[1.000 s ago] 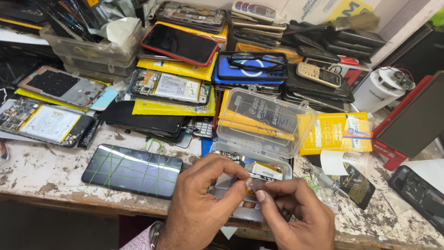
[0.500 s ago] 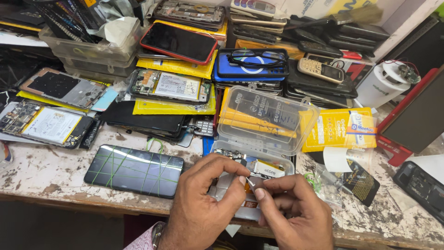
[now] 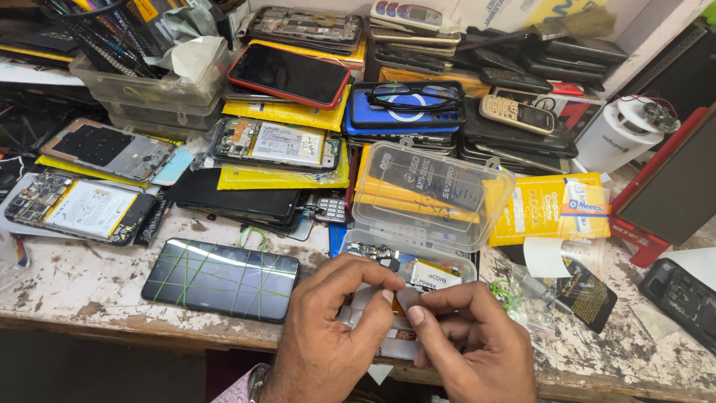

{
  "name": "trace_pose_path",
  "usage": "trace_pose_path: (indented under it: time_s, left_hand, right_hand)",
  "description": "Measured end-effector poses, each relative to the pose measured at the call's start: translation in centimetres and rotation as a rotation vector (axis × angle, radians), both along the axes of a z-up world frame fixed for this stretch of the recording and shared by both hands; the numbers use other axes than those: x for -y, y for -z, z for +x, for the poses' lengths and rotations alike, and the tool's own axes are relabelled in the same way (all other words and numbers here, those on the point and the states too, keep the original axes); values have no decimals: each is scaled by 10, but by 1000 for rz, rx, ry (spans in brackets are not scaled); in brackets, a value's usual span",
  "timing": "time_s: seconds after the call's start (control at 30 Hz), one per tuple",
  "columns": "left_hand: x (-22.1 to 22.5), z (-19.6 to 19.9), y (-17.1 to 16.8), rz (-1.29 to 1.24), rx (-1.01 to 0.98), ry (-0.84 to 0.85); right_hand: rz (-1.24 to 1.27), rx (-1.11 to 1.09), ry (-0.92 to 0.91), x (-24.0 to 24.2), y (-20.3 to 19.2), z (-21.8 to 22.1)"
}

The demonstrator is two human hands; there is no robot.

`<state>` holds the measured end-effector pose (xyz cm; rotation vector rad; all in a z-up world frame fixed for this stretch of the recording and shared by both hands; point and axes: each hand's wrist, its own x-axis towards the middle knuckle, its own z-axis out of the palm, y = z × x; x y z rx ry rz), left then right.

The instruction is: The person assembles a mobile phone by connecting ribbon cables to the motherboard and chassis, then places the internal components into the phone housing.

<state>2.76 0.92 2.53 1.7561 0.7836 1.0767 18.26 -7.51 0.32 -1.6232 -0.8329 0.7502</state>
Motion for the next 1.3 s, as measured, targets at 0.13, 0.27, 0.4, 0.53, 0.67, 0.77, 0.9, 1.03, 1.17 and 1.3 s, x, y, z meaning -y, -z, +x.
trace_pose_path:
  time_s: [0.13, 0.27, 0.4, 0.53, 0.67, 0.77, 0.9, 1.03, 1.17, 1.3]
  left_hand:
    - [-1, -1, 0, 16, 19, 6]
    - [1, -3, 1, -29, 3, -8]
    - [-3, -5, -1, -33, -1, -29]
    - [-7, -7, 0, -65, 31, -10]
    - [-6, -8, 9, -164, 37, 1]
    - [-10, -14, 24, -80, 39, -55]
    - [-18, -23, 64, -247, -25, -105]
    - [-27, -15, 93, -9, 45, -93]
    - [-24, -16, 82, -128, 61, -46]
    - [-1, -16, 41, -221, 0, 7]
  right_hand:
    - [15, -15, -10, 0, 2, 0]
    - [52, -60, 12, 8, 6, 1]
    - [242, 38, 47, 20, 5, 7]
    - [162, 209, 173, 25, 5, 26]
    - [170, 562, 222, 34, 2, 57]
    - [125, 754, 248, 31, 5, 75]
    - [168, 979, 182, 35, 25, 88]
    - [125, 1140, 143, 27, 41, 88]
    - [62, 1098, 79, 25, 41, 91]
    - [48, 1100, 73, 26, 22, 87]
